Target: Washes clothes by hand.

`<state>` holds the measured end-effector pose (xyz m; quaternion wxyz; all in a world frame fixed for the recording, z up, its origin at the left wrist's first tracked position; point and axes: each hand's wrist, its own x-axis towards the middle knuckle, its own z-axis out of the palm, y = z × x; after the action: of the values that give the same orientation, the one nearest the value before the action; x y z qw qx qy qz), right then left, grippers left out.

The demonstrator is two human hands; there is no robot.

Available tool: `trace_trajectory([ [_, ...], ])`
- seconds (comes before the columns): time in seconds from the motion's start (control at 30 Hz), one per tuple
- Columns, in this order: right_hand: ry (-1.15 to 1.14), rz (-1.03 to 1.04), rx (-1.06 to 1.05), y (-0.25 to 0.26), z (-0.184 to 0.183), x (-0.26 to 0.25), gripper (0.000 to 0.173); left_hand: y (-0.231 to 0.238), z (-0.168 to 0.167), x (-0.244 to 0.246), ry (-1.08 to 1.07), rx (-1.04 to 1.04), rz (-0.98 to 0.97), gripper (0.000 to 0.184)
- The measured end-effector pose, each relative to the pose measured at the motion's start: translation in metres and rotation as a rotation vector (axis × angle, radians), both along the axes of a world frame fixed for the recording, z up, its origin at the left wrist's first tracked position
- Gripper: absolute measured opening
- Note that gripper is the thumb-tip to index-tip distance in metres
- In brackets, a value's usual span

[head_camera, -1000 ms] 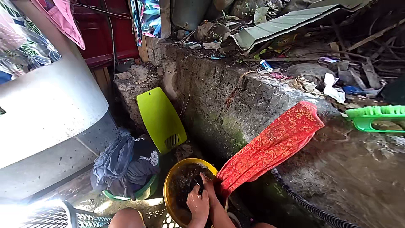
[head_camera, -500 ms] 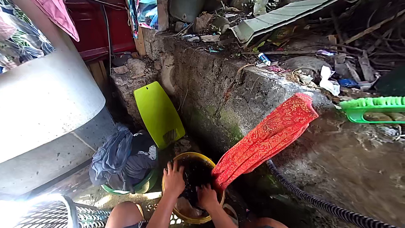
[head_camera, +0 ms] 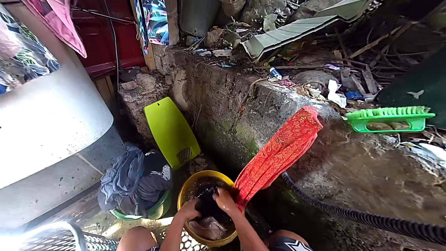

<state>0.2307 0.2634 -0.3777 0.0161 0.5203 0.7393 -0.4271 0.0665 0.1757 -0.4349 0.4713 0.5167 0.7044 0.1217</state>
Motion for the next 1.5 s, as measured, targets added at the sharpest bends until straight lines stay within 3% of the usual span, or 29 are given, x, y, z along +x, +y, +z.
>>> trace_trajectory([
  [0.07,0.486,-0.089,0.011,-0.006,0.057,-0.012,0.034,-0.015,0.006,0.001,-0.177,0.236,0.243,0.107],
  [0.13,0.772,-0.051,0.024,-0.024,0.108,-0.026,0.029,-0.015,-0.003,0.016,-0.295,0.549,0.432,0.121],
  [0.17,0.880,-0.060,0.020,-0.033,0.126,-0.034,0.026,-0.011,-0.003,0.025,-0.316,0.646,0.541,0.114],
  [0.27,1.049,-0.312,0.048,-0.043,0.158,-0.038,0.021,0.007,0.029,0.040,-0.327,0.712,0.881,0.061],
  [0.33,0.965,-0.490,0.053,-0.026,0.156,-0.020,0.032,0.015,0.055,0.039,-0.443,0.793,1.016,0.041],
  [0.4,0.814,-0.562,-0.130,-0.010,0.138,0.000,0.054,0.017,0.086,0.039,-0.567,0.889,1.066,0.044],
  [0.5,0.711,-0.514,-0.490,-0.003,0.087,0.011,0.084,0.018,0.127,0.053,-0.705,0.984,0.994,0.053],
  [0.6,0.970,-0.436,-0.782,-0.006,0.061,0.002,0.082,0.018,0.147,0.076,-0.958,0.994,0.924,0.044],
  [0.67,1.259,-0.497,-0.811,-0.006,0.059,-0.003,0.063,0.013,0.136,0.086,-1.187,0.823,0.992,0.040],
  [0.7,1.336,-0.557,-0.778,-0.006,0.058,-0.005,0.051,0.010,0.122,0.087,-1.237,0.731,1.057,0.034],
  [0.77,1.238,-0.727,-0.544,-0.003,0.053,-0.009,0.035,0.001,0.089,0.076,-1.169,0.661,1.099,0.033],
  [0.83,1.056,-0.815,-0.260,-0.001,0.043,-0.014,0.054,-0.017,0.059,0.053,-0.938,0.648,0.955,0.056],
  [0.9,0.954,-0.769,0.004,-0.005,0.038,-0.022,0.048,-0.041,0.048,0.031,-0.804,0.483,0.728,0.089],
  [0.93,0.908,-0.669,0.109,-0.012,0.038,-0.025,0.047,-0.051,0.050,0.025,-0.876,0.388,0.676,0.090],
  [1.0,0.850,-0.365,0.329,-0.034,0.041,-0.028,0.045,-0.052,0.057,0.028,-1.165,0.301,0.775,0.059],
  [1.03,0.849,-0.194,0.466,-0.047,0.039,-0.029,0.041,-0.046,0.063,0.032,-1.276,0.287,0.894,0.067],
  [1.07,0.851,-0.016,0.600,-0.057,0.036,-0.030,0.037,-0.038,0.064,0.033,-1.365,0.324,0.986,0.073],
  [1.13,0.882,0.250,0.870,-0.070,0.023,-0.034,0.035,-0.033,0.050,0.033,-1.380,0.566,1.053,0.064],
  [1.2,0.903,0.250,0.981,-0.071,0.015,-0.039,0.036,-0.029,0.045,0.032,-1.362,0.690,1.077,0.054],
  [1.27,0.892,0.045,0.836,-0.070,0.018,-0.042,0.040,-0.017,0.062,0.034,-1.370,0.619,1.149,0.057],
  [1.37,0.941,-0.347,0.429,-0.061,0.026,-0.050,0.036,0.000,0.078,0.033,-1.293,0.598,1.161,0.053],
  [1.5,0.874,-0.620,-0.037,-0.047,0.036,-0.051,0.040,0.013,0.087,0.030,-0.918,0.635,1.189,0.030],
])
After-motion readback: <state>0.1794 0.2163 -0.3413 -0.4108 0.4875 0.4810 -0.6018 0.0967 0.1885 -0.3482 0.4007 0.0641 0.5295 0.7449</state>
